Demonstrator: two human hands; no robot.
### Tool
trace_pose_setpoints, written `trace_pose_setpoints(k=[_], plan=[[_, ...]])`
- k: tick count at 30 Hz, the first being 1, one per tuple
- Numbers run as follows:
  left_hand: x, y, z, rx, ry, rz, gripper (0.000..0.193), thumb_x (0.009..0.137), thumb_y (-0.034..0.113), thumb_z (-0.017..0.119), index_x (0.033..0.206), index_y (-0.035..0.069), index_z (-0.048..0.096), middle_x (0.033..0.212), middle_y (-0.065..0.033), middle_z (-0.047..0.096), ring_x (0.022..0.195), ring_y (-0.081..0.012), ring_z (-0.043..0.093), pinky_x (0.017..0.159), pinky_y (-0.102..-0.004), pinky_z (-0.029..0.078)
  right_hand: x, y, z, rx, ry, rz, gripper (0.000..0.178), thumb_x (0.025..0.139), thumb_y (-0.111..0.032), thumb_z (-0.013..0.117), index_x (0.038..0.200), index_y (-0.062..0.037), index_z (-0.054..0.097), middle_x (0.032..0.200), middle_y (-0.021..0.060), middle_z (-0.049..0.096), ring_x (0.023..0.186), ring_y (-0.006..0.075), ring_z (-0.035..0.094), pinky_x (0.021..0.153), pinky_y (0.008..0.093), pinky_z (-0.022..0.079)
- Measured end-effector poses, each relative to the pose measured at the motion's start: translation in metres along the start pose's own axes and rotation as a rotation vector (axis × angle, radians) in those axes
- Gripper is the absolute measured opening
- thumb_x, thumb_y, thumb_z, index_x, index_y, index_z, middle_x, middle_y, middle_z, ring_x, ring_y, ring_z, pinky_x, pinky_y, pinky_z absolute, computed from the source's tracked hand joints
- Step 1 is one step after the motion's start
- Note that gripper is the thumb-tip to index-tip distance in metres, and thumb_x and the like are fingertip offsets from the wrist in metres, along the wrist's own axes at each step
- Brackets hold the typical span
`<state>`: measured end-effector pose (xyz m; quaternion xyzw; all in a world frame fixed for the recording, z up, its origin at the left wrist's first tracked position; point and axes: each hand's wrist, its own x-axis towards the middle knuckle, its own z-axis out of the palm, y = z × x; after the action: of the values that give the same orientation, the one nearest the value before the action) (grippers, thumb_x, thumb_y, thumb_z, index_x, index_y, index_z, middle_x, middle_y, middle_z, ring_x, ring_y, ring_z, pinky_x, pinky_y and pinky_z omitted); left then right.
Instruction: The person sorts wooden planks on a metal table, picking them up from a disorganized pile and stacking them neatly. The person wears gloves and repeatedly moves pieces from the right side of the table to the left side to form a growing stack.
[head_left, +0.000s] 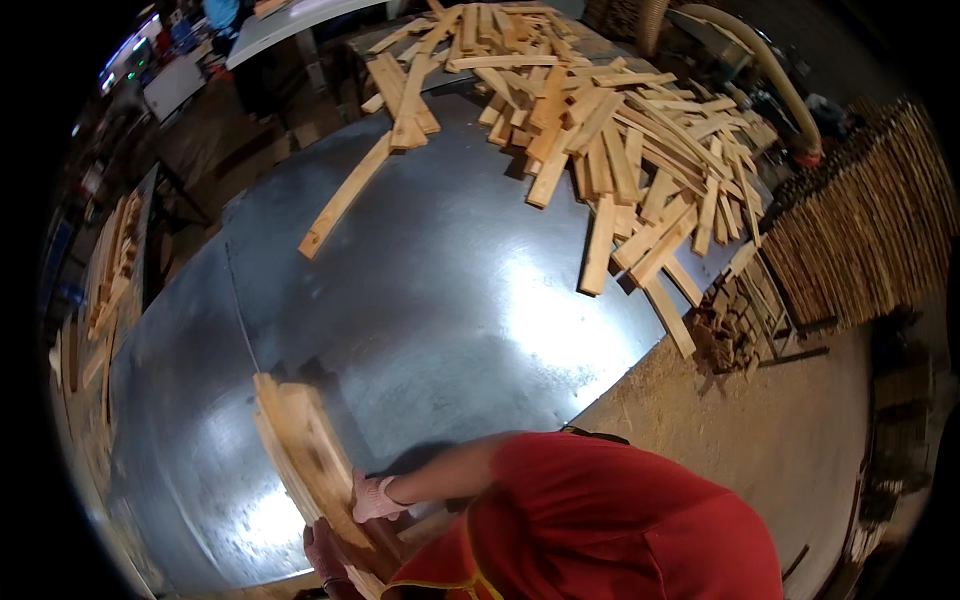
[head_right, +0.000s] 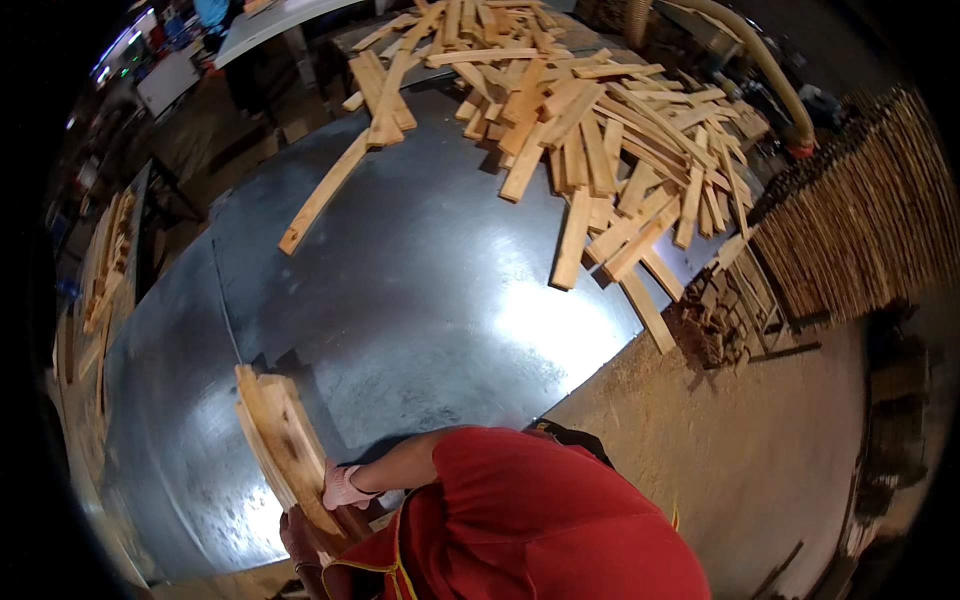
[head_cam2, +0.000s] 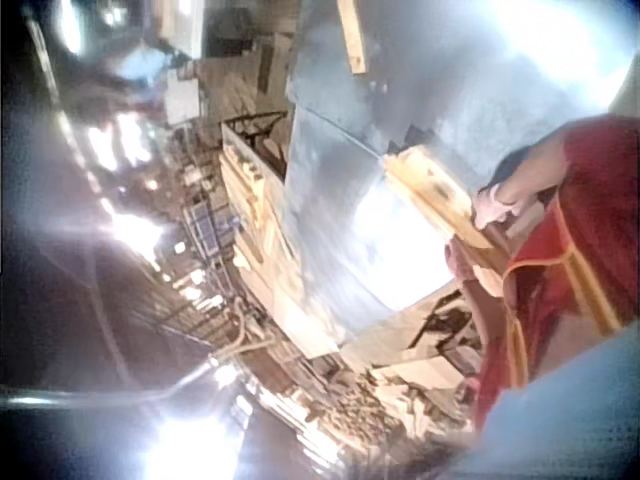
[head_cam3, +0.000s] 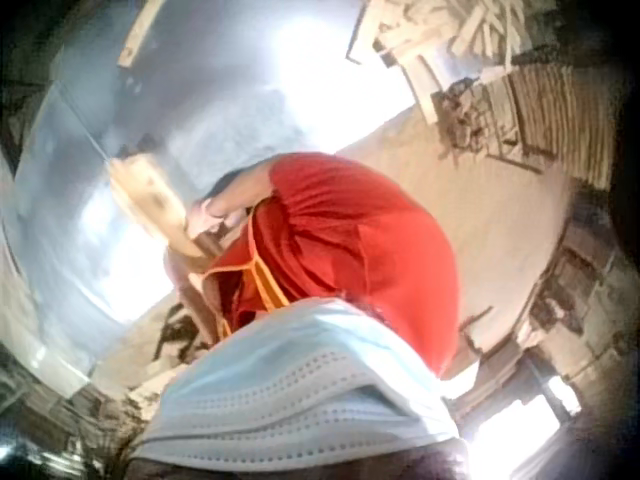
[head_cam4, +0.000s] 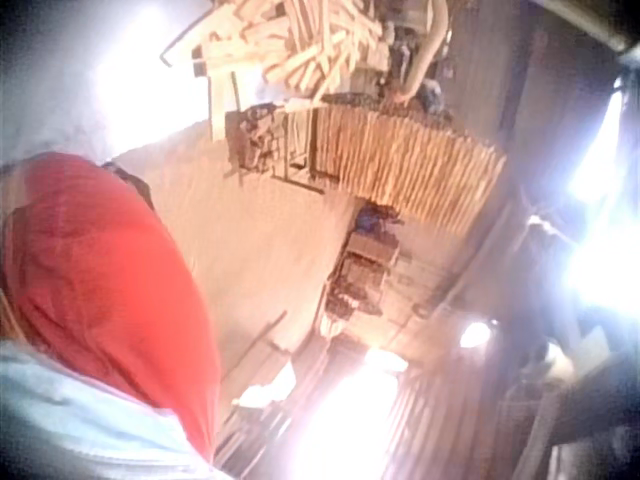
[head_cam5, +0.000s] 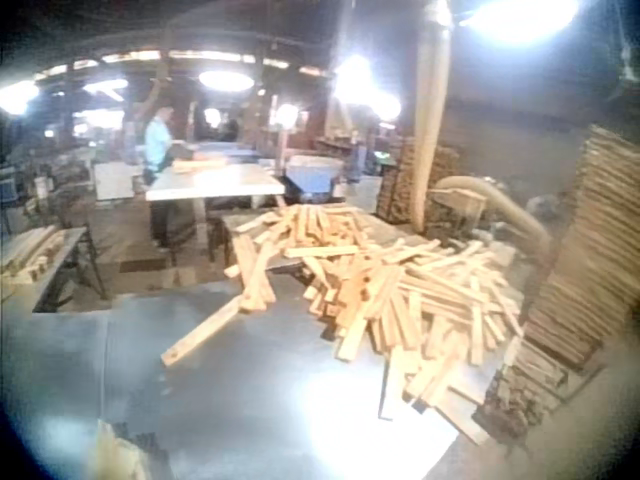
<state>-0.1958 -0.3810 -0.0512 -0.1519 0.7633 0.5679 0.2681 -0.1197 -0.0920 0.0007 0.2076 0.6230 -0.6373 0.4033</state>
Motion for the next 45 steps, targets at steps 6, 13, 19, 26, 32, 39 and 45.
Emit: trace_pose_setpoints(k=[6, 13, 19, 26, 32, 39, 45], plan=[[0.003, 0.04, 0.062, 0.303, -0.018, 0.252, 0.031, 0.102, 0.023, 0.063, 0.126, 0.004, 0.065, 0.11, -0.0053, 0.063, 0.096, -0.0168, 0.058, 0.084, -0.0315, 0.048, -0.071, 0.035, -0.13, -0.087, 0.292, -0.331, 0.062, 0.092, -0.035, 0.06, 0.144, -0.0031, 0.052, 0.123, 0.0211, 0.066, 0.118, 0.0306, 0.063, 0.102, 0.0419, 0.048], [-0.032, 0.07, 0.26, 0.107, -0.008, 0.758, 0.044, 0.098, 0.016, 0.068, 0.139, 0.004, 0.059, 0.135, -0.0104, 0.057, 0.123, -0.0226, 0.055, 0.102, -0.0362, 0.047, -0.283, 0.238, -0.373, -0.599, 1.357, -0.22, 0.028, 0.098, -0.024, 0.057, 0.116, -0.0045, 0.066, 0.117, 0.0194, 0.069, 0.109, 0.0323, 0.067, 0.097, 0.0426, 0.054], [-0.087, 0.103, 0.524, 0.829, -0.554, 1.25, 0.068, 0.093, 0.014, 0.074, 0.154, 0.002, 0.048, 0.158, -0.015, 0.047, 0.145, -0.0299, 0.048, 0.12, -0.0443, 0.04, -0.417, 0.439, -0.502, 0.572, 1.972, -0.134, 0.064, 0.094, -0.03, 0.066, 0.147, 0.0003, 0.047, 0.133, 0.0269, 0.064, 0.123, 0.04, 0.063, 0.104, 0.0429, 0.049], [-0.114, 0.108, 0.818, 0.616, -0.822, 0.535, 0.064, 0.089, 0.021, 0.078, 0.142, -0.003, 0.051, 0.122, -0.0151, 0.068, 0.108, -0.0268, 0.065, 0.094, -0.0388, 0.054, -0.423, 0.459, -0.535, 0.911, 1.943, -0.156, 0.073, 0.093, -0.034, 0.073, 0.148, 0.0011, 0.04, 0.124, 0.0269, 0.065, 0.116, 0.0362, 0.064, 0.102, 0.0466, 0.049], [-0.203, 0.054, 0.857, 0.567, -0.805, 0.735, 0.081, 0.08, 0.025, 0.086, 0.146, -0.003, 0.047, 0.138, -0.0246, 0.06, 0.123, -0.035, 0.062, 0.103, -0.0408, 0.053, -0.348, 0.431, -0.465, 1.482, 1.444, -0.518, 0.09, 0.093, -0.032, 0.077, 0.158, 0.0011, 0.024, 0.141, 0.025, 0.057, 0.123, 0.0342, 0.06, 0.102, 0.0449, 0.054], [-0.225, 0.097, 0.665, 0.236, -1.053, 0.118, 0.076, 0.084, 0.016, 0.078, 0.149, -0.004, 0.046, 0.135, -0.0175, 0.063, 0.12, -0.0264, 0.064, 0.099, -0.0384, 0.056, -0.29, 0.383, -0.323, 1.029, 1.001, -0.574, 0.072, 0.095, -0.024, 0.078, 0.152, -0.0021, 0.039, 0.133, 0.0162, 0.064, 0.117, 0.027, 0.063, 0.098, 0.0414, 0.056], [-0.246, 0.124, 0.493, 0.226, -1.142, 0.227, 0.06, 0.088, 0.006, 0.068, 0.145, -0.001, 0.051, 0.128, -0.0137, 0.066, 0.113, -0.0197, 0.066, 0.09, -0.0371, 0.058, -0.286, 0.272, -0.213, 0.703, 0.612, -0.424, 0.044, 0.103, -0.028, 0.06, 0.137, -0.0005, 0.057, 0.114, 0.0156, 0.07, 0.101, 0.0245, 0.066, 0.087, 0.0396, 0.055]])
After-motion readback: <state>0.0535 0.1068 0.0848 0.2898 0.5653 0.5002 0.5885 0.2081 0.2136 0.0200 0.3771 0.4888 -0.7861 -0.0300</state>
